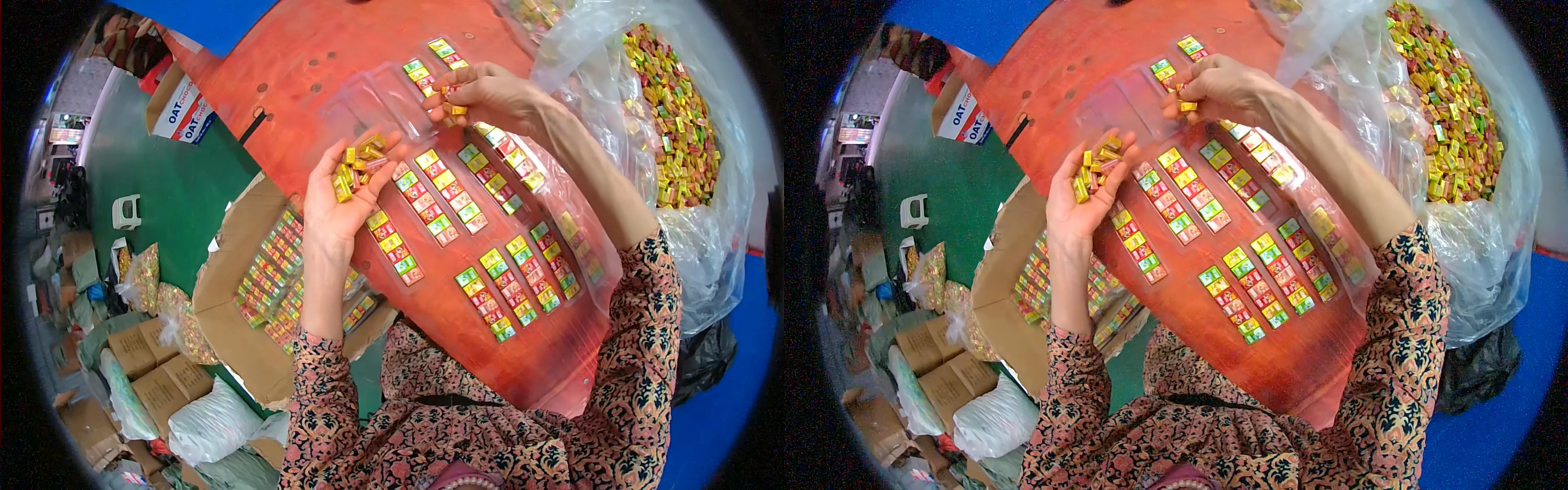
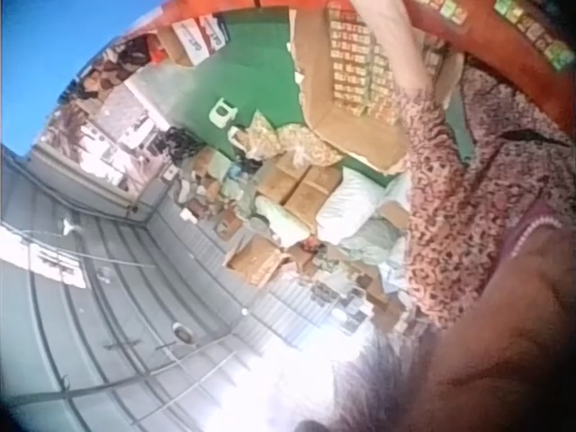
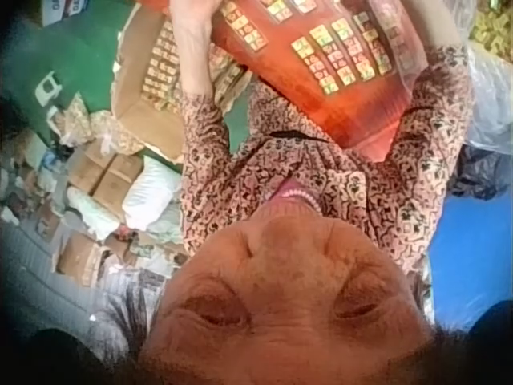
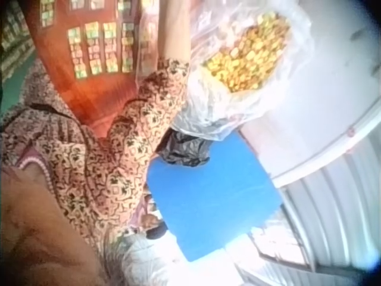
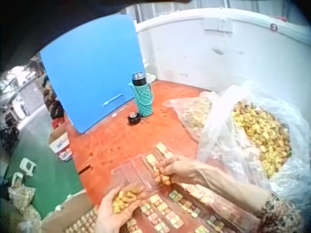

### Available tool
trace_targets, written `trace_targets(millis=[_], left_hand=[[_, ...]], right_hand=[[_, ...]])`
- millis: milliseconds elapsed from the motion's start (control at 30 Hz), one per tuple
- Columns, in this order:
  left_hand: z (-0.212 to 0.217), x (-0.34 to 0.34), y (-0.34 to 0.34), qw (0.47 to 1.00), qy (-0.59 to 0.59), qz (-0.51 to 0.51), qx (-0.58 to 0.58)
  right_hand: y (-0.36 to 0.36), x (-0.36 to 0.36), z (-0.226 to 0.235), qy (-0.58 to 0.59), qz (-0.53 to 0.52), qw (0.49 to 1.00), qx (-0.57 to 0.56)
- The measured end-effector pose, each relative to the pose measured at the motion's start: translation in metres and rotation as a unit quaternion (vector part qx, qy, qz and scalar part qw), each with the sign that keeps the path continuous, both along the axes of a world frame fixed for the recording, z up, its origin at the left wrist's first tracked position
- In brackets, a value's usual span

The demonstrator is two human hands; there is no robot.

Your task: Packing small wrapped candies into a clear plastic sorting tray.

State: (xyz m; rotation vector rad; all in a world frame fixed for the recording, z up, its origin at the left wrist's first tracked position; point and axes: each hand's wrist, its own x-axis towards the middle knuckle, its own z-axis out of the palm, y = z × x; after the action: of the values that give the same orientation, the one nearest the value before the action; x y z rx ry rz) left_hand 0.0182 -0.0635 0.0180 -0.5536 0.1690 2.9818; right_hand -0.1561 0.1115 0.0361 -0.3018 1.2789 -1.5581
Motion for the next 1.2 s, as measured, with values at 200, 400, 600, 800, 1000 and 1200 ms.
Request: trace_targets(millis=[200,400,600,800,1000,1200], left_hand=[[-0.002,0.022,-0.024,0.999,-0.013,0.045,-0.025],[-0.001,0.037,-0.039,0.997,-0.002,0.061,-0.036],[-0.005,0.047,-0.050,0.996,-0.011,0.087,-0.029],[-0.013,0.041,-0.049,0.995,-0.013,0.091,-0.028],[-0.012,0.031,-0.035,0.995,0.006,0.100,-0.019],[-0.006,0.027,-0.021,0.994,0.048,0.096,-0.003]], right_hand=[[-0.016,-0.006,-0.002,0.197,0.019,0.976,0.090],[-0.041,-0.007,-0.017,0.518,0.016,0.849,0.102],[-0.060,0.000,-0.031,0.576,-0.018,0.809,0.113],[-0.061,0.009,-0.042,0.681,-0.068,0.712,0.160],[-0.061,0.017,-0.044,0.729,-0.028,0.655,0.195],[-0.060,0.033,-0.023,0.675,-0.089,0.728,0.079]])
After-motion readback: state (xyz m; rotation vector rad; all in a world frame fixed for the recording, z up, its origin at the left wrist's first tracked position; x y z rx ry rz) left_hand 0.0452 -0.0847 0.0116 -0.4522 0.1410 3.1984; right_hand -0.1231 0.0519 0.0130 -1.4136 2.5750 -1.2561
